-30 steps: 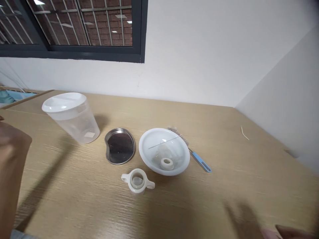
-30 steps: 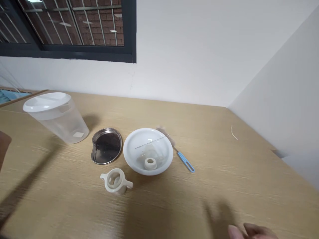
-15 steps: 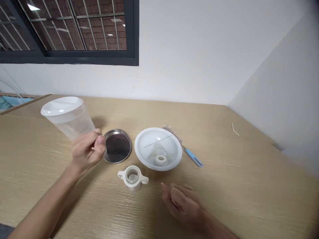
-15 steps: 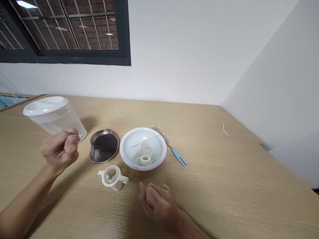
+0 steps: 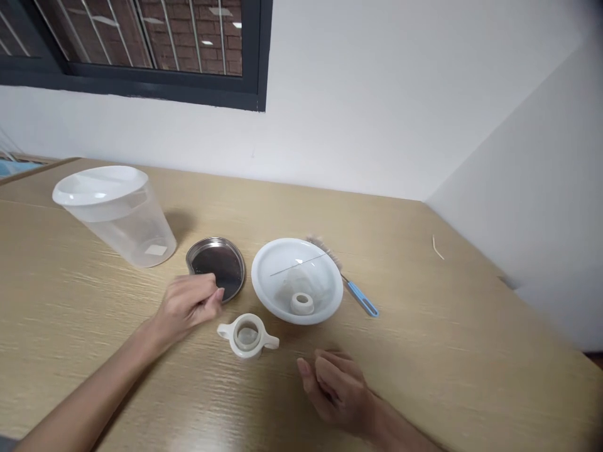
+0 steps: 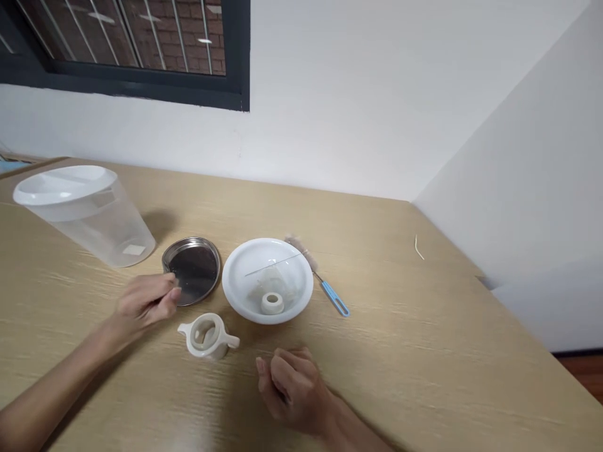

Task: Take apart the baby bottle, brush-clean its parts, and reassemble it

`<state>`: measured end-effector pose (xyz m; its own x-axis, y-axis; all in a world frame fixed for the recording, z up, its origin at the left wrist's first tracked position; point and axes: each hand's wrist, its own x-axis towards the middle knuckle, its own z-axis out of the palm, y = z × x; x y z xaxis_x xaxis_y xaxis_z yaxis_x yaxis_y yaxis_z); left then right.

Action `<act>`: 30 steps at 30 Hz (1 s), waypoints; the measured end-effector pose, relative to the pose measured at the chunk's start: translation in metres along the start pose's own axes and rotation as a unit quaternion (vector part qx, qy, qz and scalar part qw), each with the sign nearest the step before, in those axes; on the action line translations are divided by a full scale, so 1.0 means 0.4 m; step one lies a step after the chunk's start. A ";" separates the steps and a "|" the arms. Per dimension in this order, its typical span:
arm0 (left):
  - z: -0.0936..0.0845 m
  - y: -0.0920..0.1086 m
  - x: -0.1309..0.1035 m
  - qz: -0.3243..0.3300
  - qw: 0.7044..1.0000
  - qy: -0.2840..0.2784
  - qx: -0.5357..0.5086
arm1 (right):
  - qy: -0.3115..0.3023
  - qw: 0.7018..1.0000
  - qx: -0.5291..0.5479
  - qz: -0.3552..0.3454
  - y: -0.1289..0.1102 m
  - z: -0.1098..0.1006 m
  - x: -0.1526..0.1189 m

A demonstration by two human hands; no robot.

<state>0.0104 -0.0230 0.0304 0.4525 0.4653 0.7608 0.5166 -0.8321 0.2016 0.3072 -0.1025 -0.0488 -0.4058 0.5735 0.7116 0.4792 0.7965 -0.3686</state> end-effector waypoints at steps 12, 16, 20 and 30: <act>0.025 0.009 -0.016 0.030 0.999 -0.030 -0.006 | -0.087 0.991 -0.080 -0.065 -0.020 -0.007 -0.029; 0.008 0.005 -0.014 0.027 0.999 -0.040 0.001 | -0.111 0.984 -0.092 -0.107 -0.024 -0.013 -0.026; -0.013 0.005 -0.015 0.038 0.998 -0.055 0.001 | -0.175 0.965 -0.080 -0.176 -0.023 -0.014 -0.025; -0.016 0.008 -0.033 0.055 0.996 -0.062 0.016 | -0.076 0.989 -0.039 -0.120 -0.062 0.077 0.033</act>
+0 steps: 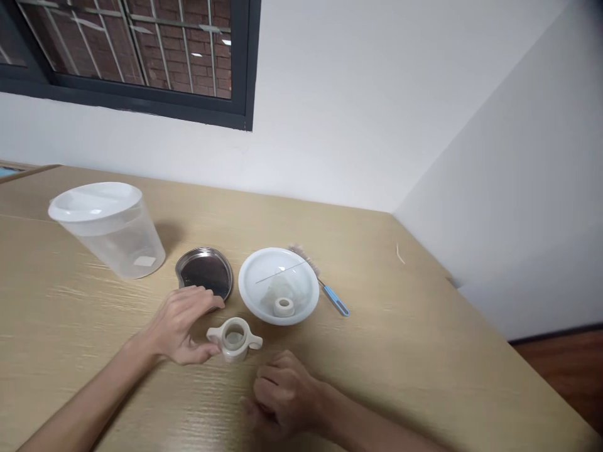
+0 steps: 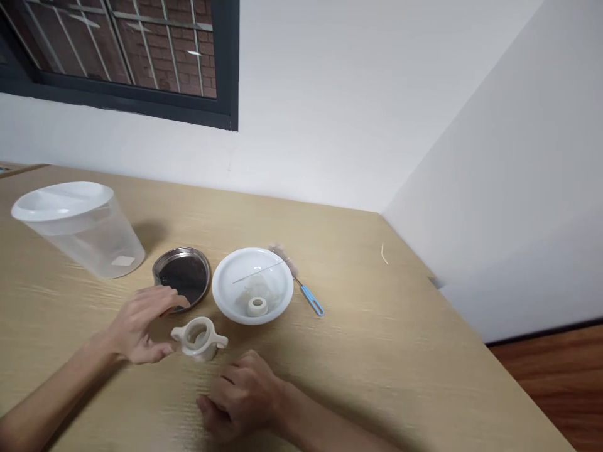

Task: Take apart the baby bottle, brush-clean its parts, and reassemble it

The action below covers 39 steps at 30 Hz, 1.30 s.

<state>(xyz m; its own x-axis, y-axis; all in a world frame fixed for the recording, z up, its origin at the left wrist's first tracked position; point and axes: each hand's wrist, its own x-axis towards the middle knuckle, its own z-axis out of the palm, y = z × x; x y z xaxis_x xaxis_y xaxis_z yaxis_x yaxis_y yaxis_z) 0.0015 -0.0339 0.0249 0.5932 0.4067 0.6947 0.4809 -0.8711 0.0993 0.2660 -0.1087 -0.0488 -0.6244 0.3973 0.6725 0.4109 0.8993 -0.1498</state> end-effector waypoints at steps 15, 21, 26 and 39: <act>0.032 0.010 -0.001 -0.053 0.982 -0.154 -0.091 | 0.068 0.993 0.054 0.083 0.005 0.001 -0.013; 0.049 0.009 0.010 -0.053 0.976 -0.151 -0.150 | 0.112 0.978 0.105 0.138 0.014 -0.040 -0.004; 0.055 0.014 0.021 -0.054 0.967 -0.161 -0.188 | 0.094 0.975 0.118 0.161 0.022 -0.047 -0.010; 0.058 0.018 0.017 -0.108 0.949 -0.209 -0.209 | 0.062 0.979 0.111 0.162 0.026 -0.037 -0.017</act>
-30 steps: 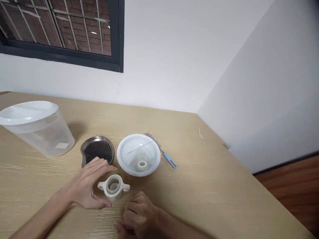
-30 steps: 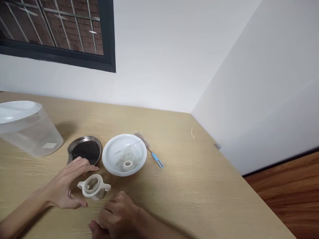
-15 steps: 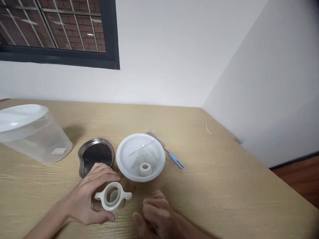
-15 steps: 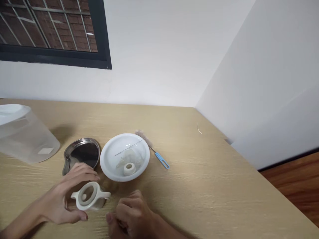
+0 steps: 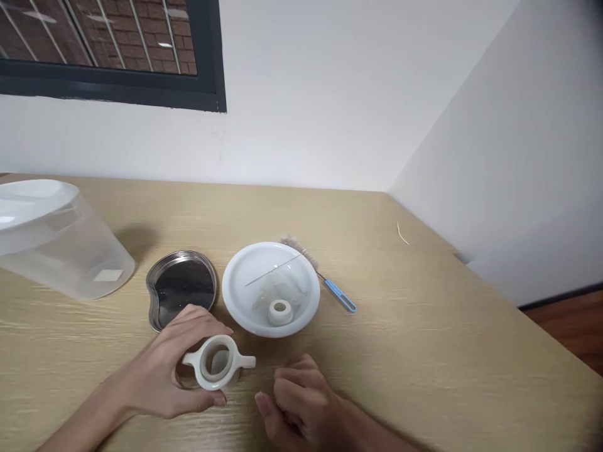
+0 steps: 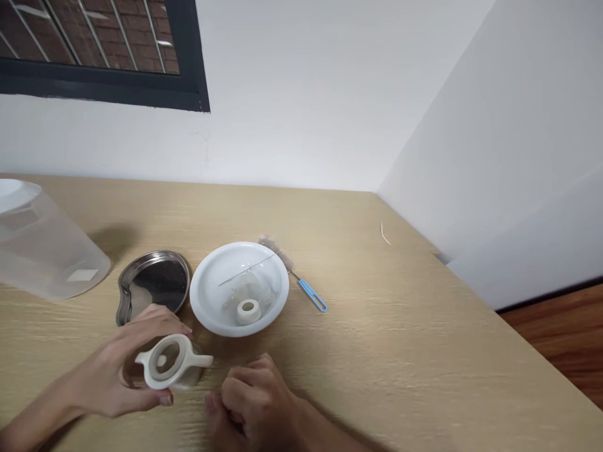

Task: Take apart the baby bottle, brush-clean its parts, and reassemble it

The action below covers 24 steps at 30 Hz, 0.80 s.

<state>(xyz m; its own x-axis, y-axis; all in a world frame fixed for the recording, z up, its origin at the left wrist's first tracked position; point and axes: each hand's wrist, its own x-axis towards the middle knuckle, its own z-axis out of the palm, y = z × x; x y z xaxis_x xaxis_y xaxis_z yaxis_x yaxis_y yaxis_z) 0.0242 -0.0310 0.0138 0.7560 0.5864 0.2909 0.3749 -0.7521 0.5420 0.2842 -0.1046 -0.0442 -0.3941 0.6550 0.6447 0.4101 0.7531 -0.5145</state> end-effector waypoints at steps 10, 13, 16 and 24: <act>-0.001 0.002 -0.005 -0.019 1.000 -0.013 -0.021 | -0.027 0.999 -0.028 0.031 0.001 -0.003 -0.007; 0.000 0.000 -0.008 -0.025 0.999 -0.019 -0.014 | -0.026 0.999 -0.035 0.024 -0.004 -0.007 0.001; 0.000 -0.002 -0.009 -0.030 0.999 -0.031 -0.005 | -0.020 0.999 -0.039 0.020 -0.009 -0.009 0.005; -0.003 -0.003 -0.019 -0.046 0.999 -0.023 -0.014 | -0.026 0.999 -0.030 0.022 0.001 -0.005 0.000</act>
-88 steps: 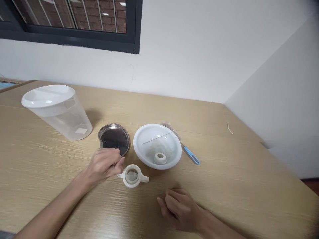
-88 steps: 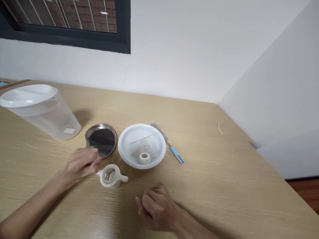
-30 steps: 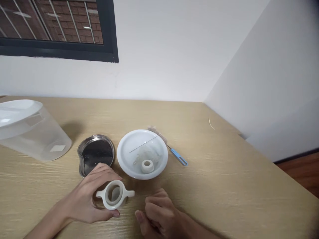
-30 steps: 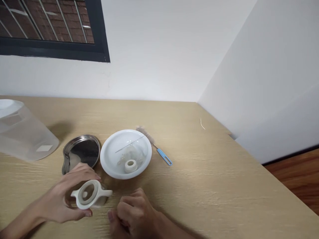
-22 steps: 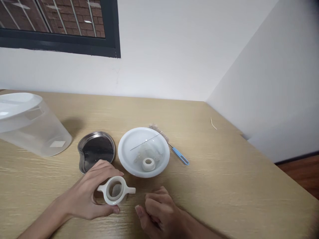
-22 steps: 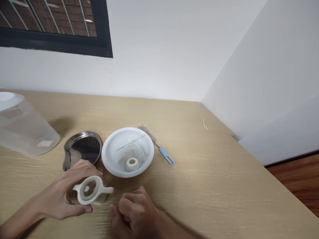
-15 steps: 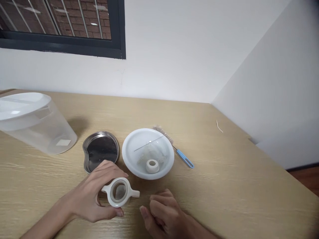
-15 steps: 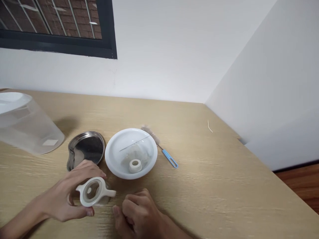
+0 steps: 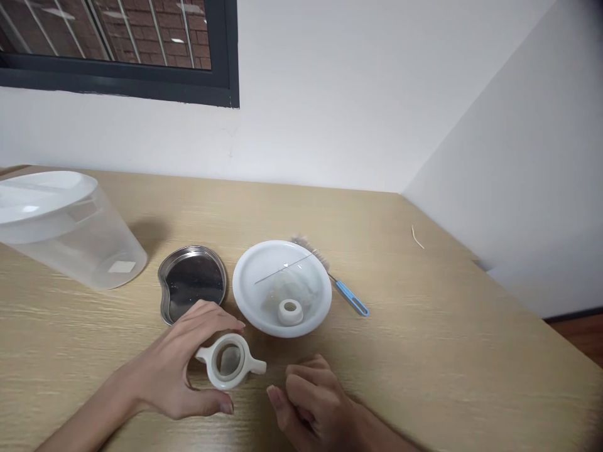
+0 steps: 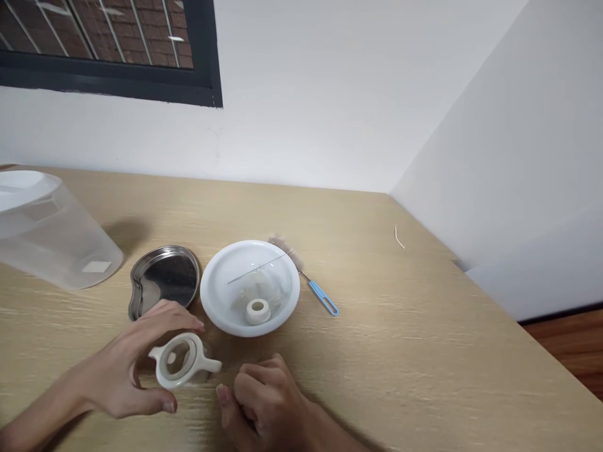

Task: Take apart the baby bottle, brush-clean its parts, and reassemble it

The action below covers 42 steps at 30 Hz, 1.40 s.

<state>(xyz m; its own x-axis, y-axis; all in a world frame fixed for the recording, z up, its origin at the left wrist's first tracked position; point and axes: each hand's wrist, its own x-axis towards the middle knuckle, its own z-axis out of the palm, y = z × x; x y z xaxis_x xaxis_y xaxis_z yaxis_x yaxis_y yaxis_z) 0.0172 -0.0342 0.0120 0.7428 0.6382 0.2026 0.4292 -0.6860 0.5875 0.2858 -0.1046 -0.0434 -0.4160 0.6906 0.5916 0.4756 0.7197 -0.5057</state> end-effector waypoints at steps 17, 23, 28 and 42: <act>0.008 0.013 0.016 -0.020 1.000 0.017 0.001 | -0.100 0.985 -0.043 0.132 0.002 0.009 -0.002; 0.014 0.008 0.011 -0.044 0.999 0.022 -0.009 | -0.090 0.984 -0.037 0.152 0.002 0.004 0.008; 0.015 0.004 0.003 -0.066 0.998 0.007 -0.001 | -0.106 0.983 0.007 0.152 0.006 0.001 0.013; -0.087 -0.041 -0.012 -0.127 0.988 -0.072 -0.051 | -0.127 0.984 -0.002 0.128 0.013 -0.006 0.012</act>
<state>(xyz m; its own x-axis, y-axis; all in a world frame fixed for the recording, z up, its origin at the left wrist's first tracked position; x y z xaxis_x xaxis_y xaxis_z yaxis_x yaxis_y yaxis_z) -0.0114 -0.0139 0.0287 0.6867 0.7235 -0.0712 0.5628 -0.4670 0.6820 0.2879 -0.0977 -0.0416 -0.4631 0.8445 0.2688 0.5927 0.5206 -0.6146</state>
